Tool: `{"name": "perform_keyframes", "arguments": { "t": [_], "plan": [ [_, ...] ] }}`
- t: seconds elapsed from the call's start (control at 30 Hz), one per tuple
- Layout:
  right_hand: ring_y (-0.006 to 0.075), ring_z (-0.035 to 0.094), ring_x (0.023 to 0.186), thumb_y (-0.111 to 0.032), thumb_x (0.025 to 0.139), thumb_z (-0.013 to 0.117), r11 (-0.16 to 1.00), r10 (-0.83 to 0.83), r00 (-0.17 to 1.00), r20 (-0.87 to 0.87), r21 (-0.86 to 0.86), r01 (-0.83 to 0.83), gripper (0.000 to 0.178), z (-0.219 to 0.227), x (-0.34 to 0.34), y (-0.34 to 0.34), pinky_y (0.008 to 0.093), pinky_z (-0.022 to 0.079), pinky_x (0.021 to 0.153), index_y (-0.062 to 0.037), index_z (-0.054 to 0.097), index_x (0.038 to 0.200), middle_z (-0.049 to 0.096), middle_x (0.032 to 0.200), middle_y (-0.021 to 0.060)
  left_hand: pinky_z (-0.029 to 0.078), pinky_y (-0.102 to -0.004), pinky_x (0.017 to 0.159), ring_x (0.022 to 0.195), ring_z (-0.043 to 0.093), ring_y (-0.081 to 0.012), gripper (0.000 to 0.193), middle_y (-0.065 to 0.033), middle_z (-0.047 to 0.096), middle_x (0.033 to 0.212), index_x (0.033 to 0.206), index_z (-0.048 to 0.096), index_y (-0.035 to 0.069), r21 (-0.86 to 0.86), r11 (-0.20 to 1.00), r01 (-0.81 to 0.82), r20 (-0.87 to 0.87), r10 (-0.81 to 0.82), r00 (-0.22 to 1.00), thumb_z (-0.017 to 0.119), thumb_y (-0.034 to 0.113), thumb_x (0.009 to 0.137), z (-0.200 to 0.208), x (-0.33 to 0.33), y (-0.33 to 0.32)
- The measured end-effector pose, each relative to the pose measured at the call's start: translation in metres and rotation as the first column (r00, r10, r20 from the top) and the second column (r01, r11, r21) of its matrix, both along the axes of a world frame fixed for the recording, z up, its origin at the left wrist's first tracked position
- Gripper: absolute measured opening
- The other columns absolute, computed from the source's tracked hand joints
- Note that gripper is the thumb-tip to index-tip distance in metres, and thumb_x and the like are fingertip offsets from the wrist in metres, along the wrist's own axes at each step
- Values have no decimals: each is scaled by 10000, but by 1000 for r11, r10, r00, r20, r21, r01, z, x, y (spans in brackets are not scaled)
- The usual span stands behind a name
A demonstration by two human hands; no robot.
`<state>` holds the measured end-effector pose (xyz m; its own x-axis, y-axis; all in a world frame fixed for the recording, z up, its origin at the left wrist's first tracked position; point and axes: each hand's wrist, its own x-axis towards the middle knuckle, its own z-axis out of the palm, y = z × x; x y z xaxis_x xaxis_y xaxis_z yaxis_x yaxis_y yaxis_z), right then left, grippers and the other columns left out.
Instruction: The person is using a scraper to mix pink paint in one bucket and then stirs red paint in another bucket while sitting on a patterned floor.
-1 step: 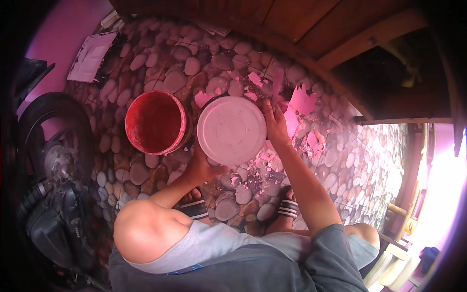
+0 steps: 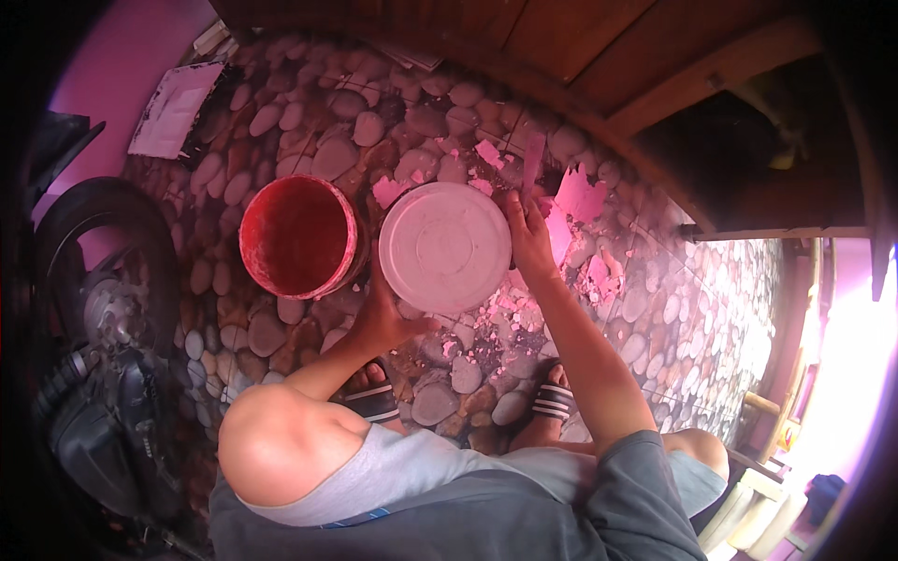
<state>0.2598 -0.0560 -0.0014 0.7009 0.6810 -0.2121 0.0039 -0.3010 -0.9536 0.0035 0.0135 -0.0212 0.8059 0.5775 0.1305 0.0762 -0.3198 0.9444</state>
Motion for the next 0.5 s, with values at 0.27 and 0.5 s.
{"name": "perform_keyframes", "arguments": {
  "t": [0.27,0.5],
  "plan": [
    [86,562,718,-235,992,509,991,-60,998,10,122,59,243,14,38,-1,231,437,643,-31,626,1052,593,783,9,210,-523,1131,1384,177,-504,1108,-357,108,1484,1458,21,-87,429,903,-32,-13,41,999,747,409,785,22,20,11],
    [120,283,481,-243,937,483,713,231,917,-326,697,68,374,193,0,36,313,303,498,-153,364,594,288,519,-26,196,-551,1123,1375,158,-525,1077,-381,92,1475,1442,42,-124,448,893,-50,-105,108,989,685,465,809,18,12,4]
  ]
}}
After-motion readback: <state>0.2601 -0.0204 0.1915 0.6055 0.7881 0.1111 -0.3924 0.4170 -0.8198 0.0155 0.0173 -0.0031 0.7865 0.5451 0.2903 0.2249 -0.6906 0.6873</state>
